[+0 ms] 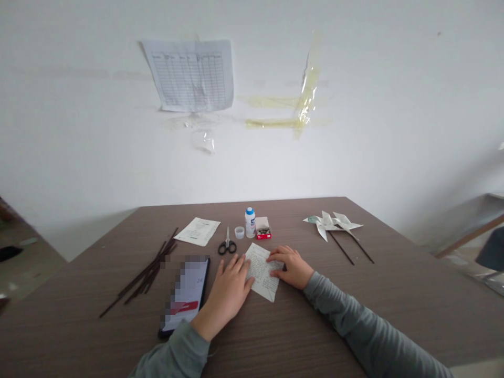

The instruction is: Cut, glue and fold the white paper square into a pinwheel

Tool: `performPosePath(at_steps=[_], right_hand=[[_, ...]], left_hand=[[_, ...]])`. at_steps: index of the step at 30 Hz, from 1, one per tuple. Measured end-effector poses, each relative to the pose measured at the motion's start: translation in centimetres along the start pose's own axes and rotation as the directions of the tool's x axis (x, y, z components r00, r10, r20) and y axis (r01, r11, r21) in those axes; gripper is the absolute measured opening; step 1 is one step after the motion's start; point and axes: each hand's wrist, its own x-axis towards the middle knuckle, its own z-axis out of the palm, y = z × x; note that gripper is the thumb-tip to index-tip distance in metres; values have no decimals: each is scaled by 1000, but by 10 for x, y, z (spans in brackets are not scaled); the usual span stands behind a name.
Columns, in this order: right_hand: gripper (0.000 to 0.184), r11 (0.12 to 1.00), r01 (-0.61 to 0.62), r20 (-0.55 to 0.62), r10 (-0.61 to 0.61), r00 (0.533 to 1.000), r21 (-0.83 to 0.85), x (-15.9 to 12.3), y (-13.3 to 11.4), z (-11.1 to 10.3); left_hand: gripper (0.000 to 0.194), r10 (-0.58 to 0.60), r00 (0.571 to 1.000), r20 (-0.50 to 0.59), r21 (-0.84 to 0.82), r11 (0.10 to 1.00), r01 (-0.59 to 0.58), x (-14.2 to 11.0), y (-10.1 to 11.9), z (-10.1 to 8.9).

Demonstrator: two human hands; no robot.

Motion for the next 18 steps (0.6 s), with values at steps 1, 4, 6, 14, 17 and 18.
performPosePath(at_steps=[1, 4, 6, 14, 17, 18], right_hand=[[39, 1000, -1, -7, 1, 1000, -1, -1, -1, 0], [42, 1000, -8, -16, 8, 1000, -13, -2, -1, 1], [42, 1000, -6, -22, 6, 1000, -24, -2, 0, 2], [40, 998, 51, -2, -51, 999, 36, 8, 24, 13], [35, 991, 109, -61, -104, 993, 80, 14, 38, 18], [34, 987, 130, -96, -121, 988, 92, 17, 42, 19]], left_hand=[[56, -3, 1000, -4, 3, 1000, 3, -1, -1, 3], [57, -4, 1000, -17, -3, 1000, 4, -1, -4, 10], [56, -16, 999, -28, -11, 1000, 16, -1, -5, 11], [60, 17, 1000, -2, 65, 998, -17, -2, -10, 8], [58, 5, 1000, -20, 81, 997, -4, -4, -11, 5], [58, -2, 1000, -25, 81, 997, 4, -4, -12, 4]])
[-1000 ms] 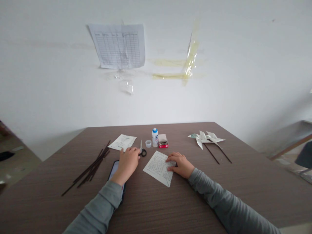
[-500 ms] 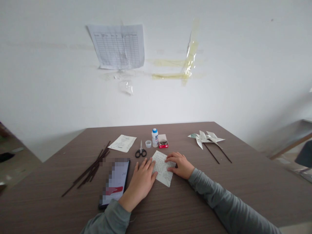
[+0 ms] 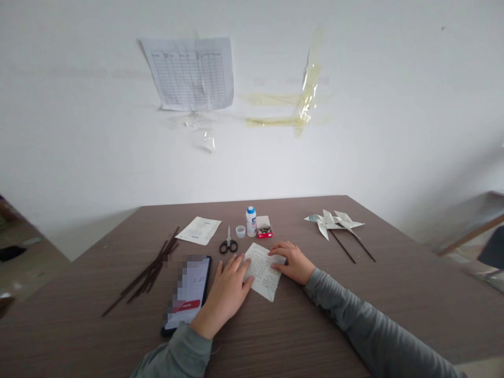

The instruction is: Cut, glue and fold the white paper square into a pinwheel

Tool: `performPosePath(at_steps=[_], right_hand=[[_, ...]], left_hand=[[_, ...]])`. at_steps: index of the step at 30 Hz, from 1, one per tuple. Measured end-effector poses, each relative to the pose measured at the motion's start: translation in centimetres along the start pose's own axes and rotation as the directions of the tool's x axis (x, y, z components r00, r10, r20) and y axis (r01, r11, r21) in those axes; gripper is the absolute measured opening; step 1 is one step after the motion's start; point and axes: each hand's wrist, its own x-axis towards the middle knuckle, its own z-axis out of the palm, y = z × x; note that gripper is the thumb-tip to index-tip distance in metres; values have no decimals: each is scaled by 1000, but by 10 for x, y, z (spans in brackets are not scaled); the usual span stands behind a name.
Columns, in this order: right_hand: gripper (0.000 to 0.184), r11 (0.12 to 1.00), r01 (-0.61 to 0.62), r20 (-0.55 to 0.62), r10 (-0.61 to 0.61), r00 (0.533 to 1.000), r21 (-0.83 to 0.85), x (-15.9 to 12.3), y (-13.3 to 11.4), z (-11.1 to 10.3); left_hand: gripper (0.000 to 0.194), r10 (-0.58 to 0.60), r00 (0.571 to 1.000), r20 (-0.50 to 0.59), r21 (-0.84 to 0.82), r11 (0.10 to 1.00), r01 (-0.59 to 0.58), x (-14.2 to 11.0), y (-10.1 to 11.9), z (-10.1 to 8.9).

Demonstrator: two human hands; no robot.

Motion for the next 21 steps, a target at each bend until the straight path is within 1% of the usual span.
performPosePath(at_steps=[2, 4, 6, 8, 11, 14, 17, 21], right_hand=[[34, 999, 45, -74, -43, 996, 25, 8, 9, -1], [38, 995, 89, -130, -83, 988, 42, 19, 15, -4], [44, 990, 133, -149, -126, 981, 41, 34, 19, -8], [48, 989, 143, -152, -139, 979, 21, 51, 18, -13], [57, 992, 122, -115, -124, 986, -29, 77, 10, -17], [62, 990, 108, -62, -114, 992, -89, 97, -2, -16], [68, 984, 97, -17, -101, 995, -153, 110, -14, -11], [75, 981, 33, 21, -30, 999, -194, 120, -24, -6]], left_hand=[[58, -14, 1000, 1, -8, 1000, 14, 0, 0, -3], [58, -30, 999, 15, -20, 999, 30, 0, -1, -7], [58, -48, 998, 35, -26, 998, 49, 1, -3, -11], [60, -61, 996, 64, -27, 998, 63, 2, -5, -13], [62, -55, 993, 101, -34, 998, 59, 3, -9, -13], [64, -39, 993, 112, -45, 998, 45, 4, -13, -14], [65, -41, 991, 125, -51, 998, 48, 3, -15, -15], [64, -46, 991, 128, -56, 997, 54, 2, -14, -17]])
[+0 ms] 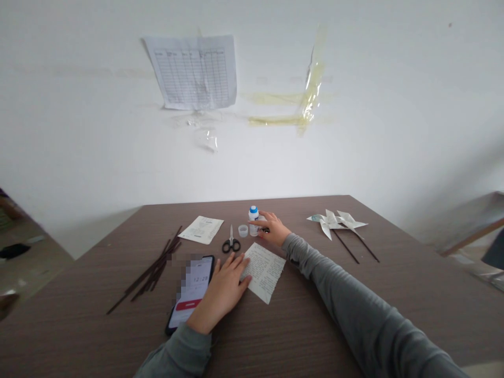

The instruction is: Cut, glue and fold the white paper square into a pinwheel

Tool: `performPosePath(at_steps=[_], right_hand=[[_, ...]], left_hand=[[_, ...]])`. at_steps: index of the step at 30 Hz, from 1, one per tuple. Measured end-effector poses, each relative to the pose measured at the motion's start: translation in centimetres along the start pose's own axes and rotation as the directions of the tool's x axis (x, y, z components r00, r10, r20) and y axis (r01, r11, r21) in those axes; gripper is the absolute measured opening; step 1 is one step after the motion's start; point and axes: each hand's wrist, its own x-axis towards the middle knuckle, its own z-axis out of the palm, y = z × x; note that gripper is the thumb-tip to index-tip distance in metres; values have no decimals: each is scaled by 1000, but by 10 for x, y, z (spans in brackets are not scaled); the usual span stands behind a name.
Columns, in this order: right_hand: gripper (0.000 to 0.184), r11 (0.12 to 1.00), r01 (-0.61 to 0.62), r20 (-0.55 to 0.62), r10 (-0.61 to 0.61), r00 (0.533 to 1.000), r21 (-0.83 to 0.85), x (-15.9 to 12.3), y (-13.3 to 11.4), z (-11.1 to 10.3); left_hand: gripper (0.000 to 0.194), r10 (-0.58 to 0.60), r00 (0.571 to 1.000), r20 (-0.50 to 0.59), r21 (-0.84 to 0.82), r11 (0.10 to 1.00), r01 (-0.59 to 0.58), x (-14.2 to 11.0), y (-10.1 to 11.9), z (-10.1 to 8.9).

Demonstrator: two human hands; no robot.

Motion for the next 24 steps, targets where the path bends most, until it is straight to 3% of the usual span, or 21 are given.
performPosePath(at_steps=[7, 16, 19, 24], right_hand=[[84, 1000, -14, 10, 14, 1000, 19, 8, 0, 0], [90, 993, 63, -86, -54, 995, 97, -2, 12, -3], [83, 970, 159, -167, -128, 978, 186, -14, 20, -9], [56, 945, 202, -256, -135, 957, 257, -46, 35, -16]], left_hand=[[64, -34, 999, 37, -17, 999, 35, -1, 4, -6], [65, -12, 1000, 24, -7, 1000, 13, 0, 1, -2], [65, 13, 1000, -25, -17, 1000, -14, 0, -2, 2], [59, 23, 995, -99, -31, 999, -26, -1, -2, 7]])
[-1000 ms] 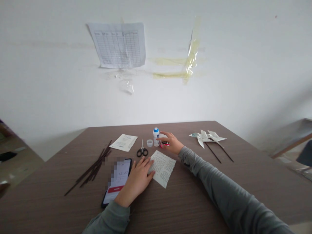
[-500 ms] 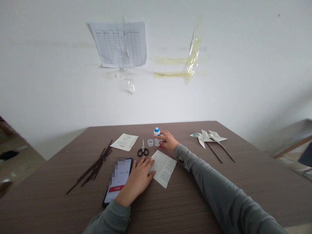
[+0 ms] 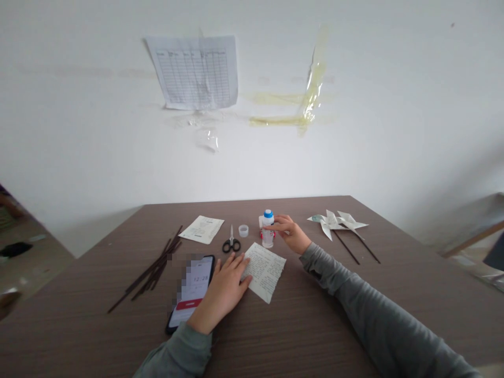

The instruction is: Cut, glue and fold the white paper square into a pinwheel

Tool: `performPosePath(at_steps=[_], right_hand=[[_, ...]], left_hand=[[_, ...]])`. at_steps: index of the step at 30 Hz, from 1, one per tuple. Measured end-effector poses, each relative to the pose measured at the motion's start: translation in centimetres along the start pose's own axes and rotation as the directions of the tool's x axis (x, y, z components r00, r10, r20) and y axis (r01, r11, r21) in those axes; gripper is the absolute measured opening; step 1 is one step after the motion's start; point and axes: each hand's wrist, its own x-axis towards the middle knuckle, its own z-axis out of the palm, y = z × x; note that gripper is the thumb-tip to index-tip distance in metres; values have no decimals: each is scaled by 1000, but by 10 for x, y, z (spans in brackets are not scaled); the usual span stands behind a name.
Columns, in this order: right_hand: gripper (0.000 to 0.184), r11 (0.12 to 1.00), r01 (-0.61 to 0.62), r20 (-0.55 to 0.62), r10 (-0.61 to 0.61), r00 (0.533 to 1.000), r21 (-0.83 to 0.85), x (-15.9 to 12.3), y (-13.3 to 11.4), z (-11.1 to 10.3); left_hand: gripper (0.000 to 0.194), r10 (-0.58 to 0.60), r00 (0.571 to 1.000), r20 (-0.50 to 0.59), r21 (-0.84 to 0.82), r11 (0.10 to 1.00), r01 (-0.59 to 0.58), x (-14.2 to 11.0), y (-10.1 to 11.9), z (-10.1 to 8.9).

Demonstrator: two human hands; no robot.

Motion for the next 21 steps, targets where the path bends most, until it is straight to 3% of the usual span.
performPosePath(at_steps=[4, 9, 21], right_hand=[[50, 998, -7, -40, 9, 999, 61, -31, 2, -12], [60, 994, -89, -41, 91, 995, 61, -60, 3, -16], [69, 957, -250, -217, 278, 936, 147, -71, 8, -4]], left_hand=[[55, -17, 999, -34, -5, 1000, 17, -2, 5, -1], [51, -58, 998, -12, -11, 998, 58, -3, 13, -6], [45, -30, 998, -52, 22, 999, 31, -3, 18, 0]])
